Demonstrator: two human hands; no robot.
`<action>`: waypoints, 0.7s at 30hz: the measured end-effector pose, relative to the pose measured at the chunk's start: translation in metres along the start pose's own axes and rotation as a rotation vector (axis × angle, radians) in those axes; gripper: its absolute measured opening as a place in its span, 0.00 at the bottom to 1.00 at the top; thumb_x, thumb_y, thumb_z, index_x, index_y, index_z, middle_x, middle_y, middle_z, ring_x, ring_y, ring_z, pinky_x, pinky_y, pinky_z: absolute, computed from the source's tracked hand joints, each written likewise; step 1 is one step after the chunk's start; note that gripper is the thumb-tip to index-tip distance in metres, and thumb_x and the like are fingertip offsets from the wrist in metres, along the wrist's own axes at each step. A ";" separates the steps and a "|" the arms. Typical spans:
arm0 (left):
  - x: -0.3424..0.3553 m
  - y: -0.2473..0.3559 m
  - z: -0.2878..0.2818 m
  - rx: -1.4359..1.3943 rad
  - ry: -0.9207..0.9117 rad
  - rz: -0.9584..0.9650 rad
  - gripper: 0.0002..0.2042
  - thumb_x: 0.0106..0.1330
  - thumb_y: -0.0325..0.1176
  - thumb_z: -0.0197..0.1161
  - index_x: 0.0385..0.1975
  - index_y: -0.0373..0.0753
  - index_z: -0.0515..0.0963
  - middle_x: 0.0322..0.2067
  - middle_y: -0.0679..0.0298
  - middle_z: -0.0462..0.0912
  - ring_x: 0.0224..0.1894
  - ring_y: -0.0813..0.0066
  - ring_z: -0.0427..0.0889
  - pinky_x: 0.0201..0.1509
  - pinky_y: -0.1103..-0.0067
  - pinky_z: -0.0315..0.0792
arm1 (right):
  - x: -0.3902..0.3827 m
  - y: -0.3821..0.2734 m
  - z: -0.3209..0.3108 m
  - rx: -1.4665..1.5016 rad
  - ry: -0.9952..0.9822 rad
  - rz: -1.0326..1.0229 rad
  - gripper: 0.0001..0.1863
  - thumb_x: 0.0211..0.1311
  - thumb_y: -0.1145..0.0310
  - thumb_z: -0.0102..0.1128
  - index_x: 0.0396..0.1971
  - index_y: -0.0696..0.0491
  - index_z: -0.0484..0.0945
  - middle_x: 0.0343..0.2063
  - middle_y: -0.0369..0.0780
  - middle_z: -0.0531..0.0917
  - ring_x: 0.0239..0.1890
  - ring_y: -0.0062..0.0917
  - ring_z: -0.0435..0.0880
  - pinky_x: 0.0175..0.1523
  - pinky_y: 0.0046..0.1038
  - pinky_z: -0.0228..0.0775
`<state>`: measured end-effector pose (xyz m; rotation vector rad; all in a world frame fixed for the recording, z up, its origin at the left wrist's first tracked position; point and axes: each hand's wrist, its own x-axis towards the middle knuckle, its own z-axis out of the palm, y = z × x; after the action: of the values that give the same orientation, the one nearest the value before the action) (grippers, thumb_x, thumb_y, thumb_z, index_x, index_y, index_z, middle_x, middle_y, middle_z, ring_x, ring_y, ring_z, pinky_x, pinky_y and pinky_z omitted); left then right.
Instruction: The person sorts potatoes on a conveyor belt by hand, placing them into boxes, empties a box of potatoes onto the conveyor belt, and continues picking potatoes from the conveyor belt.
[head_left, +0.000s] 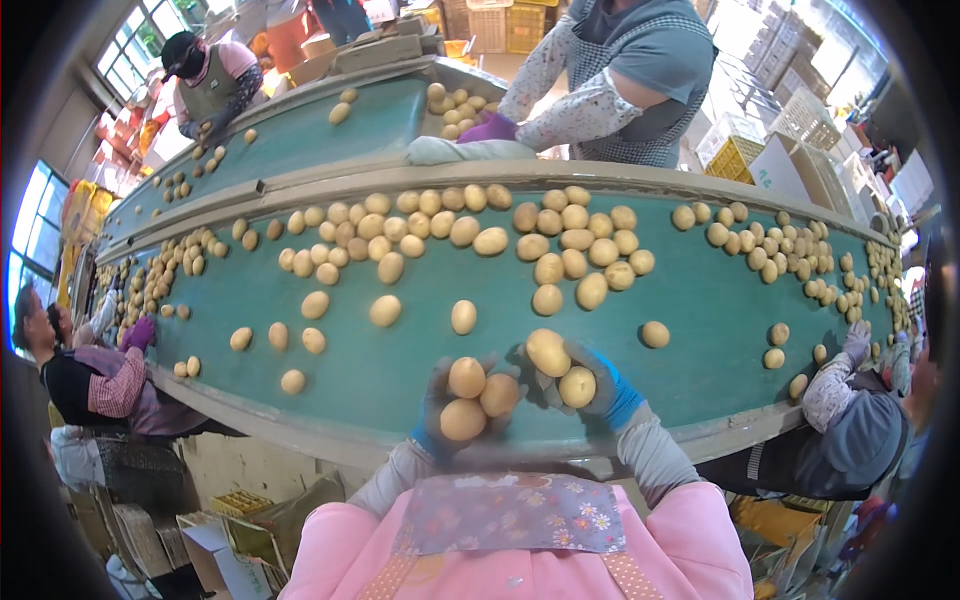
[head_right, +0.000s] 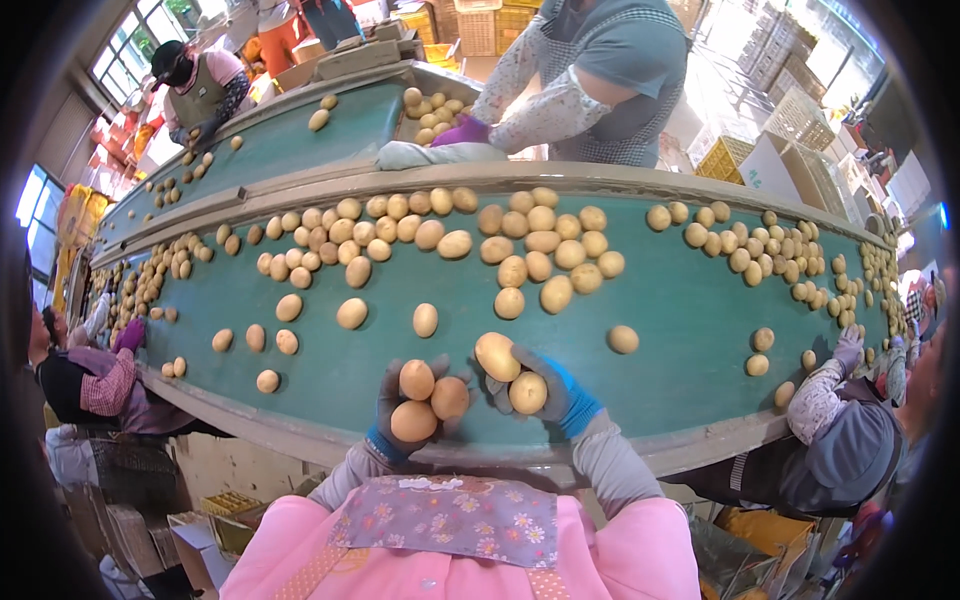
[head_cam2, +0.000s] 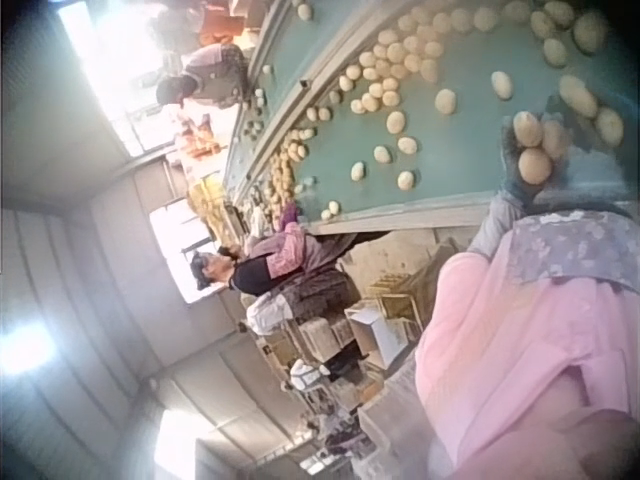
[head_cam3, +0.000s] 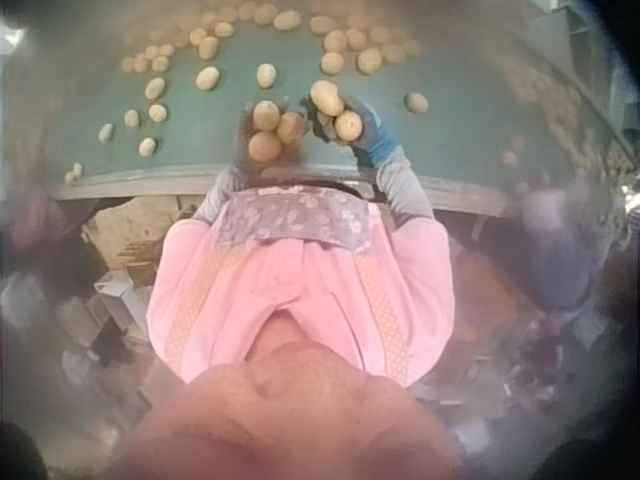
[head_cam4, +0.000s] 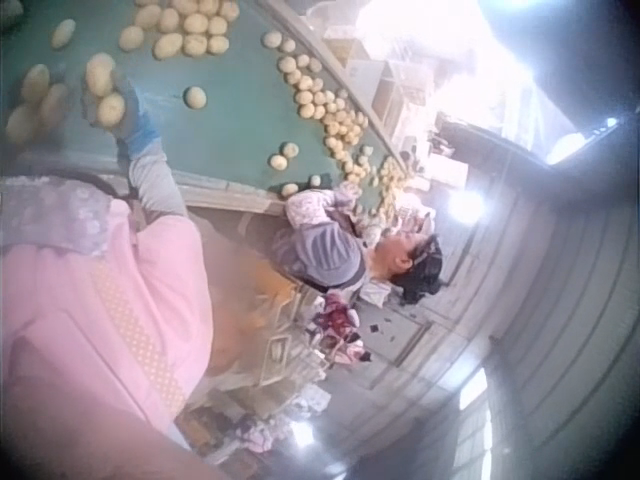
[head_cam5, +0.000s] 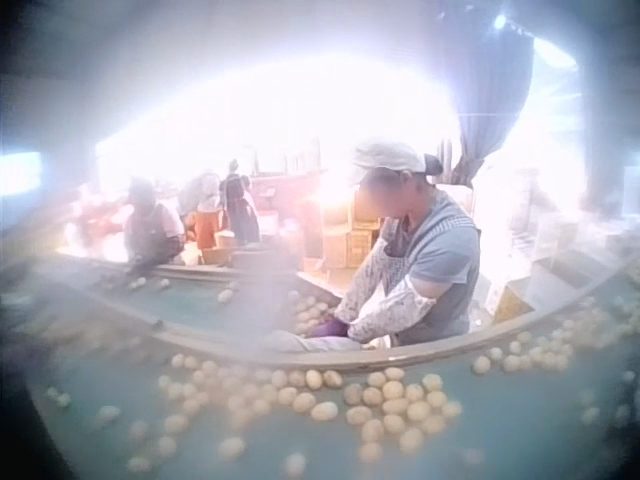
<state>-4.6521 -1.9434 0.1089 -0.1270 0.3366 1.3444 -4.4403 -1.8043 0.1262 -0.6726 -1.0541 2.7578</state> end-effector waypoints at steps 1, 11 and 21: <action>-0.003 0.008 -0.001 0.004 -0.018 -0.048 0.36 0.68 0.62 0.44 0.63 0.35 0.65 0.59 0.49 0.71 0.61 0.56 0.70 0.66 0.65 0.63 | 0.011 0.008 0.016 0.237 0.082 -0.028 0.32 0.68 0.45 0.46 0.54 0.61 0.71 0.35 0.42 0.82 0.25 0.23 0.78 0.35 0.21 0.70; -0.041 0.064 -0.003 -0.010 -0.147 -0.124 0.41 0.64 0.66 0.46 0.71 0.44 0.53 0.66 0.55 0.61 0.61 0.51 0.70 0.53 0.60 0.72 | 0.056 0.006 0.081 -1.245 0.412 -0.702 0.25 0.55 0.70 0.64 0.56 0.52 0.73 0.53 0.48 0.76 0.49 0.40 0.79 0.52 0.36 0.74; -0.057 0.103 -0.033 -0.076 -0.230 -0.196 0.39 0.64 0.64 0.47 0.70 0.47 0.54 0.64 0.56 0.65 0.56 0.51 0.74 0.40 0.65 0.75 | 0.084 0.036 0.119 -0.717 0.536 -0.450 0.27 0.59 0.66 0.63 0.58 0.55 0.70 0.52 0.44 0.77 0.40 0.29 0.79 0.46 0.34 0.72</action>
<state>-4.7680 -1.9827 0.1061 -0.0660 0.0770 1.1637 -4.5660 -1.8817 0.1502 -1.0096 -1.7636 1.6501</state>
